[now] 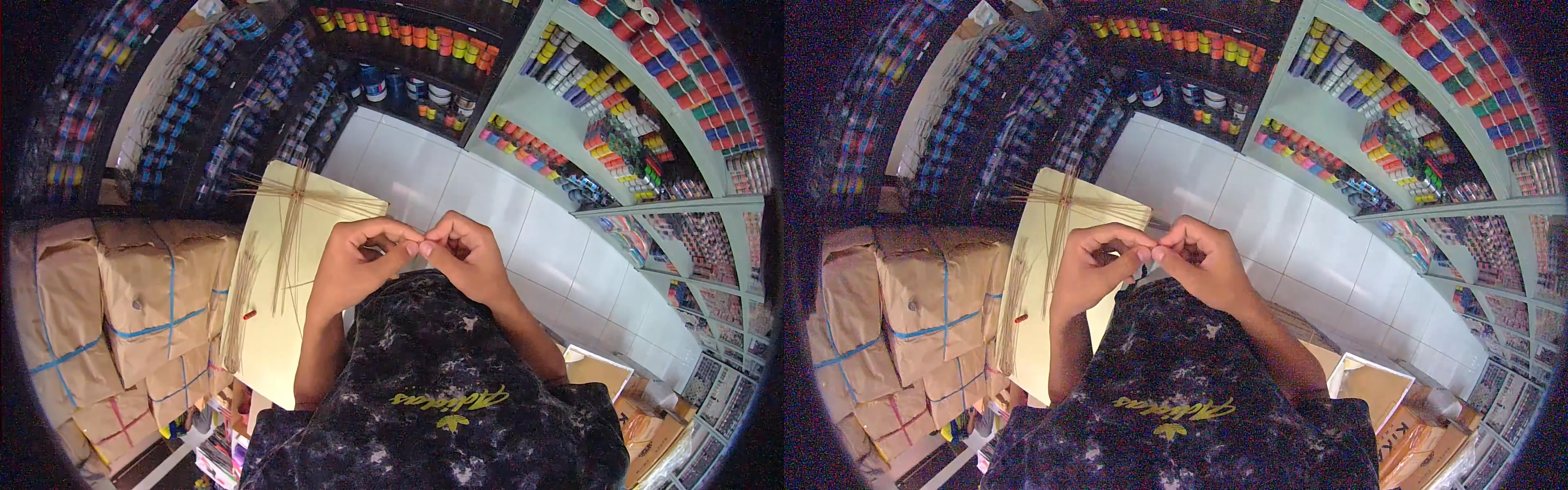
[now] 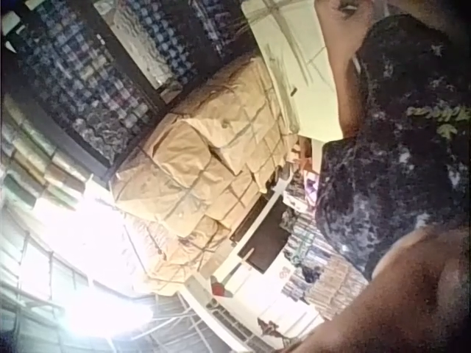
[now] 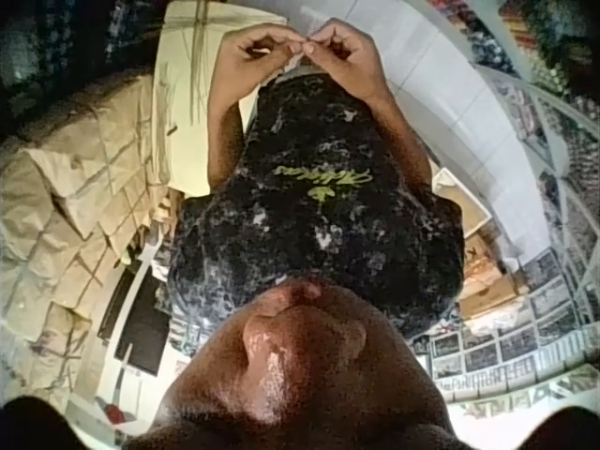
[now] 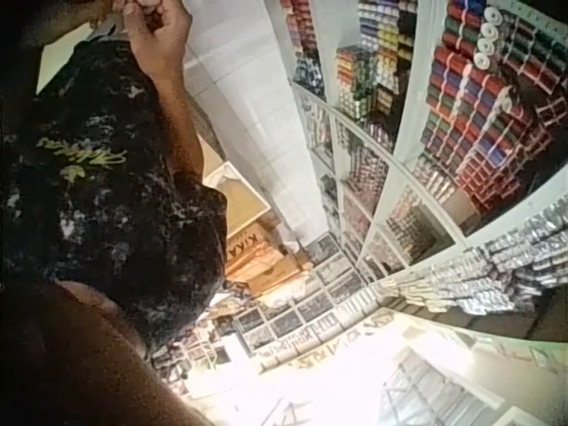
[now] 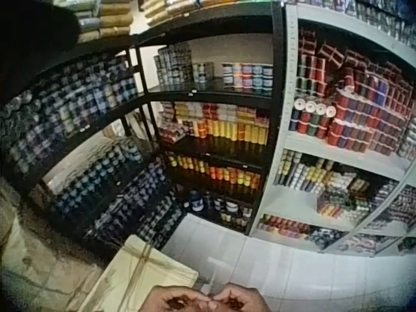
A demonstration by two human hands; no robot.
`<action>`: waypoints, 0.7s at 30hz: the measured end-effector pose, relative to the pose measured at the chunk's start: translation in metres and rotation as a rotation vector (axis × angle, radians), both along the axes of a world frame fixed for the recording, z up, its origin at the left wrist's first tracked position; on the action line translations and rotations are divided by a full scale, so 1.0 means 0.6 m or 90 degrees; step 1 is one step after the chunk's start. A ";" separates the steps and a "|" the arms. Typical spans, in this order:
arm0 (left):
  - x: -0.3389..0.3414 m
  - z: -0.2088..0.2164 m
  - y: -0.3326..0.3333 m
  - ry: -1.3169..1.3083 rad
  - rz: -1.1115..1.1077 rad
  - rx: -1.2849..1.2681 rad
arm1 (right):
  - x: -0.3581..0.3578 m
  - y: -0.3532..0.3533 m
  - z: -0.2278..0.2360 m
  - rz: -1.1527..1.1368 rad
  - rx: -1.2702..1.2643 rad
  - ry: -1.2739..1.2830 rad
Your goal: Assembling a kite frame by tying thin bamboo sticks together with thread.
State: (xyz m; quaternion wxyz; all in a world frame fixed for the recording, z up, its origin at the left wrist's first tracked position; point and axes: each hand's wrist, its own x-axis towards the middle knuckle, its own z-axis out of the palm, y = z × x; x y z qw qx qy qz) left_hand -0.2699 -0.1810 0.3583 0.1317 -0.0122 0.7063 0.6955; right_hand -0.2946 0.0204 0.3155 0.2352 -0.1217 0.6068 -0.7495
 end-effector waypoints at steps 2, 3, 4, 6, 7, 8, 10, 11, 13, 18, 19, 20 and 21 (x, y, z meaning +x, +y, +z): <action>0.003 -0.001 -0.004 -0.001 0.004 0.003 | 0.001 -0.002 0.002 -0.010 0.052 0.066; 0.004 -0.002 -0.005 -0.001 0.017 0.020 | 0.001 -0.003 0.003 -0.010 0.053 0.066; 0.004 -0.003 -0.006 -0.002 0.029 0.038 | 0.002 -0.006 0.004 -0.022 0.050 0.063; 0.004 -0.002 -0.012 -0.007 0.023 0.031 | 0.003 -0.012 0.005 -0.034 0.047 0.061; 0.004 -0.002 -0.015 -0.012 0.017 0.024 | 0.002 -0.016 0.005 -0.037 0.049 0.077; 0.005 -0.002 -0.018 -0.012 0.018 0.023 | 0.002 -0.019 0.004 -0.040 0.050 0.094; 0.005 -0.006 -0.025 -0.023 0.020 0.033 | 0.001 -0.025 0.000 -0.031 0.050 0.090; 0.005 -0.006 -0.029 -0.023 0.020 0.034 | 0.001 -0.028 -0.002 -0.023 0.049 0.086; 0.004 -0.004 -0.036 -0.029 0.008 0.033 | 0.003 -0.034 -0.002 -0.023 0.057 0.093; 0.008 -0.005 -0.055 -0.033 0.011 0.065 | 0.003 -0.055 -0.005 -0.020 0.057 0.122; 0.009 -0.004 -0.060 -0.034 0.010 0.074 | 0.004 -0.061 -0.003 -0.022 0.046 0.110; 0.010 -0.006 -0.065 -0.034 0.011 0.074 | 0.005 -0.066 -0.001 -0.024 0.034 0.099; 0.011 -0.009 -0.070 -0.022 0.009 0.079 | 0.005 -0.071 -0.002 -0.024 0.034 0.100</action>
